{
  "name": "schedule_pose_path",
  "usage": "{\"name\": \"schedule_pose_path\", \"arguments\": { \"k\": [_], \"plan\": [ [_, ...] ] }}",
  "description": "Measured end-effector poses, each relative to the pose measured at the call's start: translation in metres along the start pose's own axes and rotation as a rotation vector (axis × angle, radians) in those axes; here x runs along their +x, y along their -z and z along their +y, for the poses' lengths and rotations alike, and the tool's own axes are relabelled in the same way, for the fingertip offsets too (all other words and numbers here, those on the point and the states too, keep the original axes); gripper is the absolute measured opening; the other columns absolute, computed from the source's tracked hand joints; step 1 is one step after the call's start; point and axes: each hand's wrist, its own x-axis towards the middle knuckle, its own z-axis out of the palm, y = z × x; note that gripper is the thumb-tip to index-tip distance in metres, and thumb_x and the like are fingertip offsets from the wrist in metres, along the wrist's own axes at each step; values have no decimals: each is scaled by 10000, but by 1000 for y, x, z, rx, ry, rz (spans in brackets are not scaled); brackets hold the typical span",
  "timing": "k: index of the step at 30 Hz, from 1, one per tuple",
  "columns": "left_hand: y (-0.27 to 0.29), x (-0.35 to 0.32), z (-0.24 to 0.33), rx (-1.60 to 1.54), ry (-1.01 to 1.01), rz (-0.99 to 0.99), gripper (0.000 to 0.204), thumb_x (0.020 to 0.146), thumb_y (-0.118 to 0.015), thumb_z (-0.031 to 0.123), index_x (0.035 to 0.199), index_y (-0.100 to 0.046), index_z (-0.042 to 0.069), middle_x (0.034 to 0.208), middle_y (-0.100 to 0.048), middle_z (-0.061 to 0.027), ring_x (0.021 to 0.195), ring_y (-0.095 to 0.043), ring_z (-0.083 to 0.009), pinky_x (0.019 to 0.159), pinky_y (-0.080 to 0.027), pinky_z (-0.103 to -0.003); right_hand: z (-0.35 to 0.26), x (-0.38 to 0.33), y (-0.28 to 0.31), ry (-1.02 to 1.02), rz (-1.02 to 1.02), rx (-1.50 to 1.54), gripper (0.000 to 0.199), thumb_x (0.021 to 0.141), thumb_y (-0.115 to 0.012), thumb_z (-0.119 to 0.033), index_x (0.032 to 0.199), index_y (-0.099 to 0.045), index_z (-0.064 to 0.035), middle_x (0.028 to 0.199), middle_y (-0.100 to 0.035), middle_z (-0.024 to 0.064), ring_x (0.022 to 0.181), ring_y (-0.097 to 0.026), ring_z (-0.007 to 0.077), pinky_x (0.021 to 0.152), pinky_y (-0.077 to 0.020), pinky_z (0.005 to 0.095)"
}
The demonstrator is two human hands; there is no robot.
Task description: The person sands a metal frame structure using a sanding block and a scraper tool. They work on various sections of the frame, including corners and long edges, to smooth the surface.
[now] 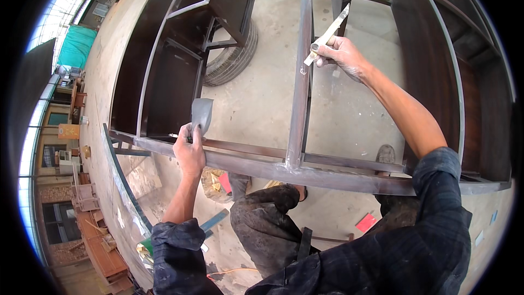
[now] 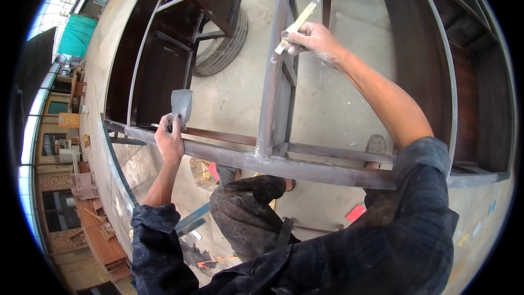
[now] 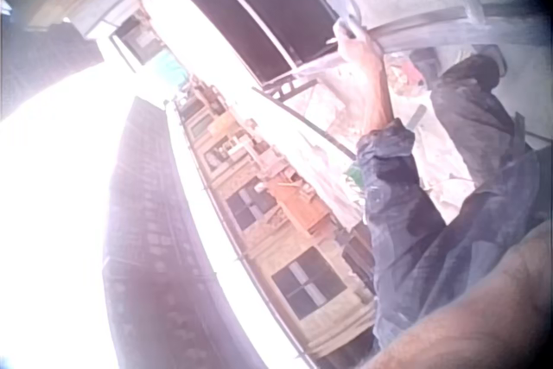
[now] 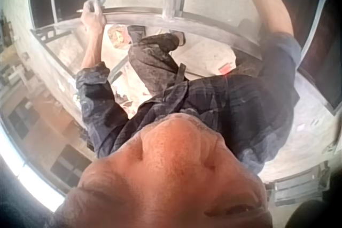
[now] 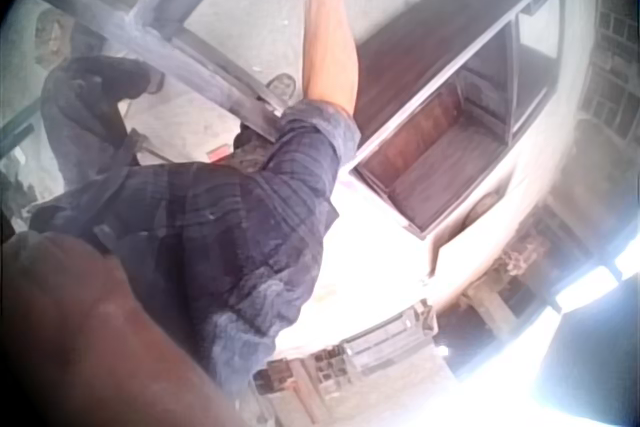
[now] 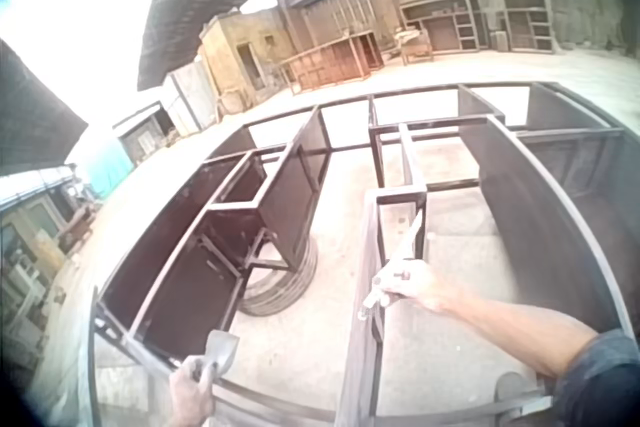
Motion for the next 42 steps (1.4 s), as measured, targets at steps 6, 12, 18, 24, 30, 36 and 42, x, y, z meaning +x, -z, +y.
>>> {"name": "schedule_pose_path", "arguments": {
  "k": [6, 12, 18, 24, 30, 36, 42],
  "plan": [
    [1, 0, -1, -21, -5, 2, 169, 978, -649, 119, 1063, -671, -25, 759, -665, -64, 668, -608, -112, 659, -494, -283, -3, -3, -3, -6, 3, -21, 261, 991, -677, -304, 1040, -684, -48, 884, -685, 7, 793, -609, 69, 778, -483, 246],
    [1, -1, 4, -6, -8, -4, 168, 980, -644, 116, 1063, -672, -27, 762, -661, -62, 670, -607, -109, 660, -496, -281, -1, -4, 2, -5, -45, 9, 333, 968, -716, -288, 1100, -678, 15, 992, -731, 70, 833, -668, 90, 792, -581, 276],
    [1, -2, 0, -10, 3, -5, 176, 980, -647, 119, 1070, -672, -30, 782, -674, -62, 679, -610, -104, 667, -498, -278, -2, -9, -4, -19, -64, -12, 245, 993, -673, -277, 1054, -685, -40, 926, -696, 13, 792, -613, 78, 785, -493, 255],
    [1, -1, -1, 0, 5, -2, 179, 978, -651, 119, 1075, -669, -31, 796, -687, -71, 679, -614, -110, 675, -503, -279, 0, -8, -1, -1, -90, -9, 310, 961, -724, -290, 1073, -696, -2, 987, -736, 69, 817, -662, 95, 783, -560, 261],
    [1, 0, 3, -16, 4, -5, 176, 980, -651, 118, 1073, -668, -30, 791, -683, -72, 672, -616, -113, 669, -501, -280, -2, -10, -2, -15, -58, -12, 310, 967, -714, -280, 1084, -693, 6, 983, -735, 70, 824, -662, 92, 787, -562, 268],
    [0, -1, 6, -5, -3, -6, 169, 985, -645, 120, 1067, -670, -26, 778, -673, -67, 673, -606, -111, 665, -495, -283, 5, -8, -2, -15, -51, 29, 302, 971, -705, -269, 1090, -687, 8, 982, -732, 71, 824, -664, 96, 781, -564, 269],
    [3, -1, 8, -10, 10, -5, 173, 981, -649, 132, 1065, -677, -17, 765, -669, -73, 678, -592, -105, 675, -494, -285, -5, -27, -22, -37, -43, 75, 252, 1008, -651, -292, 1046, -679, -44, 937, -706, 43, 762, -621, 89, 745, -514, 254]
  ]
}}
